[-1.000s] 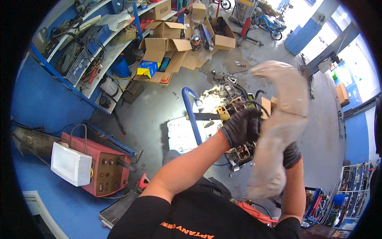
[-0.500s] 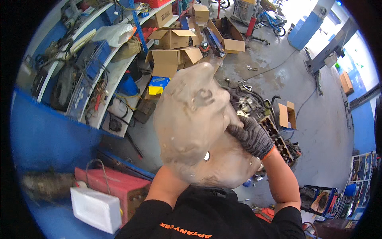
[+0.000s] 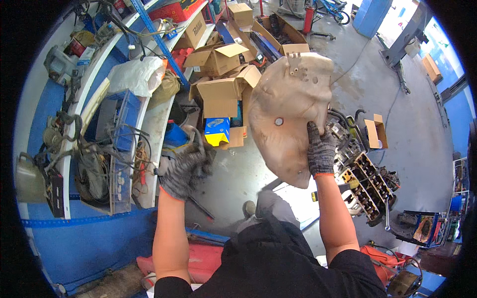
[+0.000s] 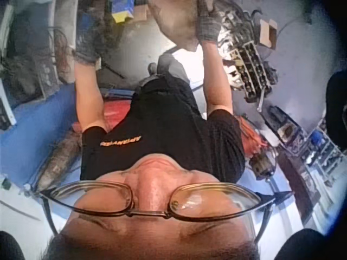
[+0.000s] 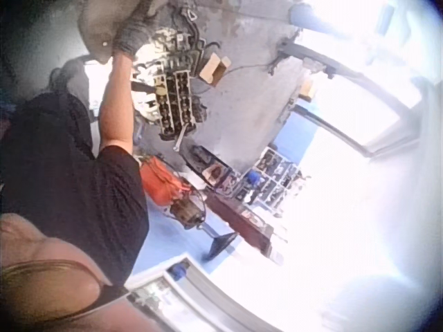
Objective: The person retrieves a wrench from a toolbox, then uses it to loosen and remove a bolt from an engine block mounted on a stand. After removing the bolt, the person lifts off a large engine component and places it into a cardboard box.
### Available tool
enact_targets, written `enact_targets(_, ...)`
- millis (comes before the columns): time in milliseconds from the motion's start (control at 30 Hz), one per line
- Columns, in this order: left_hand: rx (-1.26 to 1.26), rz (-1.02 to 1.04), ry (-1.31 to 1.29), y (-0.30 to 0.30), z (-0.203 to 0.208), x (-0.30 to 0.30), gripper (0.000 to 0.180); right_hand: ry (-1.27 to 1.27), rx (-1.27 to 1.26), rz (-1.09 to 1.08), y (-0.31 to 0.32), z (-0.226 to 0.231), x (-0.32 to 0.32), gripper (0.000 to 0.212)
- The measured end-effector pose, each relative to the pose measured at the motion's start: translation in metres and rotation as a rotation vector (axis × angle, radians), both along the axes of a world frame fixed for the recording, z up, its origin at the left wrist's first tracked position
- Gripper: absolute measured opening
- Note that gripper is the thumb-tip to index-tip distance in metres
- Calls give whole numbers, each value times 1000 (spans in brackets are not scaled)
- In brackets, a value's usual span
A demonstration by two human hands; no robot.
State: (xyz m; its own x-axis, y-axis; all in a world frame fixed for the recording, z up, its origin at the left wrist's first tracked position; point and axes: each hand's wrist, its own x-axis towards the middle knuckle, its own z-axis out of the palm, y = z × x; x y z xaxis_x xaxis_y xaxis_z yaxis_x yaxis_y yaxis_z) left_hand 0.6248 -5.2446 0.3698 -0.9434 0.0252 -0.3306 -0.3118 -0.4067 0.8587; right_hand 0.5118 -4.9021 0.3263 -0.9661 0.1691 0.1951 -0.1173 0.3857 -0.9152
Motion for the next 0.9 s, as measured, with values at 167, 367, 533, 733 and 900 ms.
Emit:
enact_targets(167,-282,-310,-21,39,22,-22,24,32,-151,18,-26,-16,-47,42)
enact_targets(367,-373,-647,158,77,16,-100,29,20,-2,-7,-36,-27,-112,34)
enact_targets(533,-409,-674,319,91,5,-204,34,-96,77,-24,-26,-31,-190,33)
enact_targets(733,-537,-791,263,107,14,-334,37,-102,-60,-88,-4,-28,-292,34)
enact_targets(900,-554,-902,273,133,3,-428,37,-86,140,-160,21,-15,-354,37)
